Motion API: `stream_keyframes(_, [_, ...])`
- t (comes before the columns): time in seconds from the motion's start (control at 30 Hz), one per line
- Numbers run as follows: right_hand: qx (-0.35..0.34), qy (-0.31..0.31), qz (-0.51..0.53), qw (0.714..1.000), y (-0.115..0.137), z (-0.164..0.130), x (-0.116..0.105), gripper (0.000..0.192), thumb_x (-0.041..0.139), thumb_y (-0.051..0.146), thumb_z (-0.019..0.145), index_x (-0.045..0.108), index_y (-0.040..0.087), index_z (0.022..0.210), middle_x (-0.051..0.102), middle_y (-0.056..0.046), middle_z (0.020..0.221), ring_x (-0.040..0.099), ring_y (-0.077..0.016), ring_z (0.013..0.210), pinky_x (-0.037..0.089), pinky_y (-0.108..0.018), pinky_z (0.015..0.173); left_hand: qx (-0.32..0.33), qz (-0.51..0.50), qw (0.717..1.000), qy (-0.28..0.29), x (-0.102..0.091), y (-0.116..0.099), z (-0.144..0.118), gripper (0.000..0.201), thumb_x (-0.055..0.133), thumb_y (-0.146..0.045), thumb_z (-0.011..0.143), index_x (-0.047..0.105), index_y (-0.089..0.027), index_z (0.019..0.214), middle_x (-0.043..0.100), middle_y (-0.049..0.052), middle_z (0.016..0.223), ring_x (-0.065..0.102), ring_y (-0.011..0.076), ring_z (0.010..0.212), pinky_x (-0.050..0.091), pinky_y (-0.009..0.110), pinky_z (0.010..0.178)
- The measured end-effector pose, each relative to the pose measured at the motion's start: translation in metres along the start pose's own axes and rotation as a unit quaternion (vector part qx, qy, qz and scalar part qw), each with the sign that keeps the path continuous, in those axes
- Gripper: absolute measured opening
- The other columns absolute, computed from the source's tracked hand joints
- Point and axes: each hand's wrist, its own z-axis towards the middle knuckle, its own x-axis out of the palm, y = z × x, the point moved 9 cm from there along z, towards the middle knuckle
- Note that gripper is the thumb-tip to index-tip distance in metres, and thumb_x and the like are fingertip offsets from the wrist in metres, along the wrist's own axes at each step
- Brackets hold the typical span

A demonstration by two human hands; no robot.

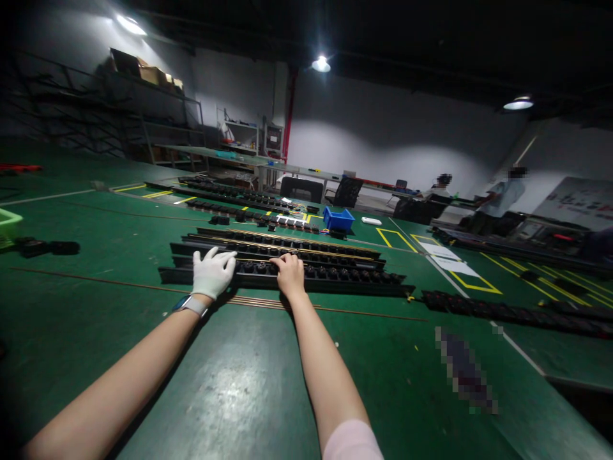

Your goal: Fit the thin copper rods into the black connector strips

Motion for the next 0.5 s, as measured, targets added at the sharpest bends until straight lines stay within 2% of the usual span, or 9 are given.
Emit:
stream_keyframes(0.13, [-0.002,-0.029,0.005,1.000,0.0009,-0.0039,0.0010,0.051,0.051,0.007,0.103,0.077,0.033,0.138,0.069,-0.009,0.126,0.055,-0.0252,0.117,0.040,-0.038,0.102,0.004,-0.006,1.000,-0.004,0.0014,0.0033,0.0000,0.044,0.044,-0.043,0.107,0.082,-0.028,0.123,0.081,0.008,0.132,0.059,0.0377,0.140,0.016,0.070,0.128])
stream_keyframes(0.3, [-0.002,-0.061,0.021,0.998,0.0018,-0.0086,0.0006,0.052,0.052,0.005,0.101,0.078,0.032,0.137,0.070,-0.009,0.125,0.055,-0.0247,0.117,0.040,-0.037,0.104,0.007,-0.012,1.000,-0.003,0.0005,0.0069,0.0014,0.047,0.043,-0.040,0.107,0.078,-0.024,0.132,0.079,0.012,0.133,0.067,0.0325,0.126,0.029,0.061,0.126])
stream_keyframes(0.5, [-0.002,-0.045,0.016,0.999,0.0025,-0.0081,0.0016,0.052,0.051,0.006,0.101,0.079,0.033,0.136,0.070,-0.008,0.124,0.055,-0.0241,0.118,0.040,-0.037,0.104,-0.002,-0.002,1.000,0.008,0.0003,0.0075,-0.0003,0.043,0.044,-0.036,0.105,0.082,-0.026,0.120,0.080,0.011,0.128,0.066,0.0318,0.125,0.027,0.062,0.126])
